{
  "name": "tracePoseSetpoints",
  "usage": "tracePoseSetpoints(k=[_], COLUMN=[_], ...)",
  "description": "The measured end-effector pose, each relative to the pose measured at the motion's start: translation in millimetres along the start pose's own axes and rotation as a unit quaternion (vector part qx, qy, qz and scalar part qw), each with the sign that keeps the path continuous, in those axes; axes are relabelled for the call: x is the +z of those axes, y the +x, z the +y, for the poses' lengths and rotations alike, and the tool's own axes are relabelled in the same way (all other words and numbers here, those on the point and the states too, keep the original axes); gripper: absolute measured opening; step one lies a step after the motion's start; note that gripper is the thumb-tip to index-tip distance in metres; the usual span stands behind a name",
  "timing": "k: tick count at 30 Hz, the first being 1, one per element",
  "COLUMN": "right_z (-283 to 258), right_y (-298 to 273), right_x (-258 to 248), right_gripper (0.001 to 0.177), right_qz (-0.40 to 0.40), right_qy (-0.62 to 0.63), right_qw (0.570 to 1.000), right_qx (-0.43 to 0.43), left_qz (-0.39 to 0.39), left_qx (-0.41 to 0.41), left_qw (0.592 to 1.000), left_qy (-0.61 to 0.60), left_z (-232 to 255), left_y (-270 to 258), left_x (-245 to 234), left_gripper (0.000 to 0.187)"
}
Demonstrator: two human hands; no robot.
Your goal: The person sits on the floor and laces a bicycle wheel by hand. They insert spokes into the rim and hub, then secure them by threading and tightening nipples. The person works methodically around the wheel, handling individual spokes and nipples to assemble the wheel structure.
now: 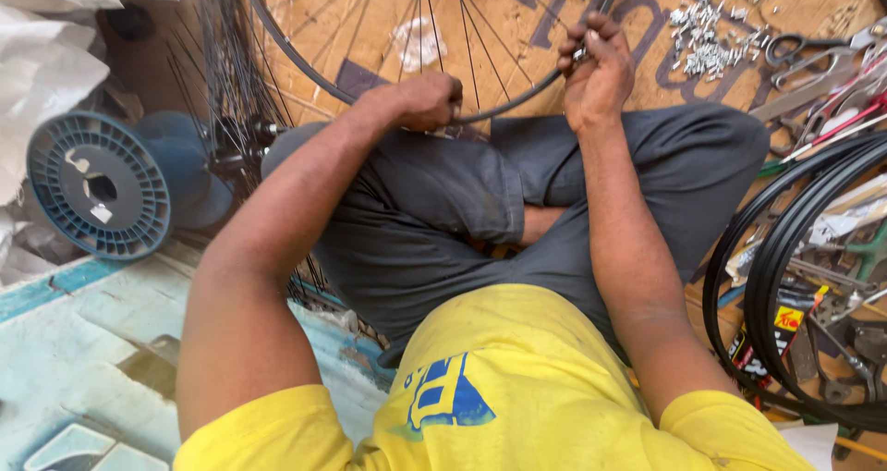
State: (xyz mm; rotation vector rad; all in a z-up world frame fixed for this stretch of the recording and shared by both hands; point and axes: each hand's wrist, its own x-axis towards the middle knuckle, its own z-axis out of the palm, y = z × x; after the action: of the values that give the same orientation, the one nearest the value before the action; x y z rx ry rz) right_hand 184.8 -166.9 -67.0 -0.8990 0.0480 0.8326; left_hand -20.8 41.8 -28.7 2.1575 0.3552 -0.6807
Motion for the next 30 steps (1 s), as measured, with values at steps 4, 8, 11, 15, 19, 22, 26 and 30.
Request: tracePoseSetpoints(k=[4, 8, 11, 15, 19, 22, 26, 30], right_z=[0, 0, -1, 2, -3, -3, -2, 1], right_y=[1, -2, 1, -4, -3, -2, -5, -7], right_x=[-1, 6, 6, 8, 16, 19, 26, 26], right_gripper=[0.032, 0.026, 0.022, 0.021, 0.022, 0.02, 0.016, 0.011], right_qz=[-0.005, 0.014, 0.025, -0.004, 0.012, 0.021, 0.027, 0.033], right_qy=[-0.018, -0.007, -0.013, 0.008, 0.024, 0.002, -0.011, -0.026], right_qw=[1.0, 1.0, 1.0, 1.0, 0.999, 1.0, 1.0, 0.999], right_qx=[-0.002, 0.008, 0.007, 0.003, 0.019, 0.021, 0.01, 0.006], left_qz=[0.025, 0.044, 0.19, 0.373, 0.375, 0.358, 0.411, 0.433], left_qx=[-0.036, -0.052, -0.088, -0.138, -0.09, -0.04, -0.048, 0.04], left_qw=[0.999, 0.997, 0.975, 0.907, 0.683, 0.591, 0.577, 0.534], left_qy=[0.018, 0.046, 0.079, -0.138, -0.621, -0.722, -0.704, -0.725], left_z=[12, 22, 23, 19, 30, 41, 45, 27], left_y=[-16, -15, 1, 37, 72, 81, 99, 119], left_x=[7, 2, -3, -14, -21, -8, -9, -29], left_gripper=[0.038, 0.038, 0.04, 0.044, 0.026, 0.019, 0.017, 0.021])
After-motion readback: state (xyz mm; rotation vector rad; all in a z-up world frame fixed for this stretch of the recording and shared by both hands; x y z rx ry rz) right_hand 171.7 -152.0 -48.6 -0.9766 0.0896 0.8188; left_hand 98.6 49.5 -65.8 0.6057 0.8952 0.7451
